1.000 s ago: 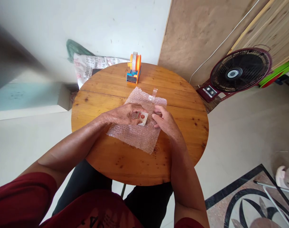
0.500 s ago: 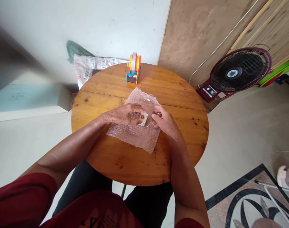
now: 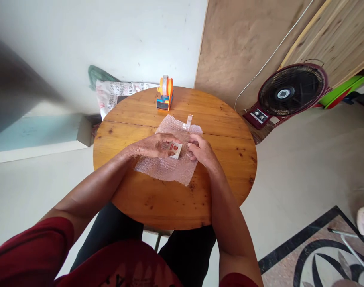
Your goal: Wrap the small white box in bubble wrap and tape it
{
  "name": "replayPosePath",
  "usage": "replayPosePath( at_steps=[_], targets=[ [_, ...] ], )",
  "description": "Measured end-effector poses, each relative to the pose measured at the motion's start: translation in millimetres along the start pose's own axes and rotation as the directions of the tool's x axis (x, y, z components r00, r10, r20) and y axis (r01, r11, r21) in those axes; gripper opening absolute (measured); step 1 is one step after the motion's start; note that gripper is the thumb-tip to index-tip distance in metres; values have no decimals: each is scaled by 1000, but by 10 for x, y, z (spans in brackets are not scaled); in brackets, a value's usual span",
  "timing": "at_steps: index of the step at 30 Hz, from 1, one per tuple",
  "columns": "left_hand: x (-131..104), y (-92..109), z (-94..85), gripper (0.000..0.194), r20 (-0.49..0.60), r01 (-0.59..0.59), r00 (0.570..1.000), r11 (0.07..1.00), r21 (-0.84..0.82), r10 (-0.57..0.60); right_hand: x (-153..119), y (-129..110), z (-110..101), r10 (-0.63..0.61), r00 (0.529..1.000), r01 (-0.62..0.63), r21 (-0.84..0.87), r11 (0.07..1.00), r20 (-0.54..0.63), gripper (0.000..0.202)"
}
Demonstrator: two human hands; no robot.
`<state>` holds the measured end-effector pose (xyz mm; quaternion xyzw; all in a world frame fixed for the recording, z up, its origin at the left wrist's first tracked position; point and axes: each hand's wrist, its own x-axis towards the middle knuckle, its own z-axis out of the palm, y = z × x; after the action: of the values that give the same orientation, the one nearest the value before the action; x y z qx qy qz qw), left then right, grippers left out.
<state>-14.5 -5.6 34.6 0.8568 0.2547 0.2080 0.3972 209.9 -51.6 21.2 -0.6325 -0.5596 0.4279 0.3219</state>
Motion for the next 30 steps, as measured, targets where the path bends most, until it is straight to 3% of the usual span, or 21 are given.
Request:
replayPosePath(
  at_steps=[4,7,9,13,17,20,23,27,30],
  targets=[
    [-11,168,-107,39,-88,59,995,997,39,-56,20,25,6,-16,1000,16,3,1000,2,47],
    [-133,385,-228,37,-88,51,996,966,251,-30,19,20,9,-27,1000,27,11,1000,14,44],
    [-308,521,-242,37,-63,-17,997,920,393,46,15,16,8,-18,1000,18,14,1000,17,44],
    [-791,619,-13,45,-36,-38,997,853,521,66,20,34,3,-46,999,46,4,999,15,41],
    [-1088,492,344,44,-95,52,995,783,619,9,21,31,-1,-87,996,88,-21,996,17,34],
    [-1061,390,509,35,-177,104,984,770,630,11,-3,-7,-8,-84,996,85,-35,996,33,32],
    [-934,347,567,32,-206,101,978,763,639,43,-35,-41,-22,-86,995,89,-51,995,54,34],
    [-784,347,545,14,-222,87,973,789,608,64,-60,-49,-42,-108,989,116,-74,990,105,36],
    [-687,365,462,12,-254,111,966,820,562,43,-64,-48,-50,-155,980,169,-111,979,126,35]
  ],
)
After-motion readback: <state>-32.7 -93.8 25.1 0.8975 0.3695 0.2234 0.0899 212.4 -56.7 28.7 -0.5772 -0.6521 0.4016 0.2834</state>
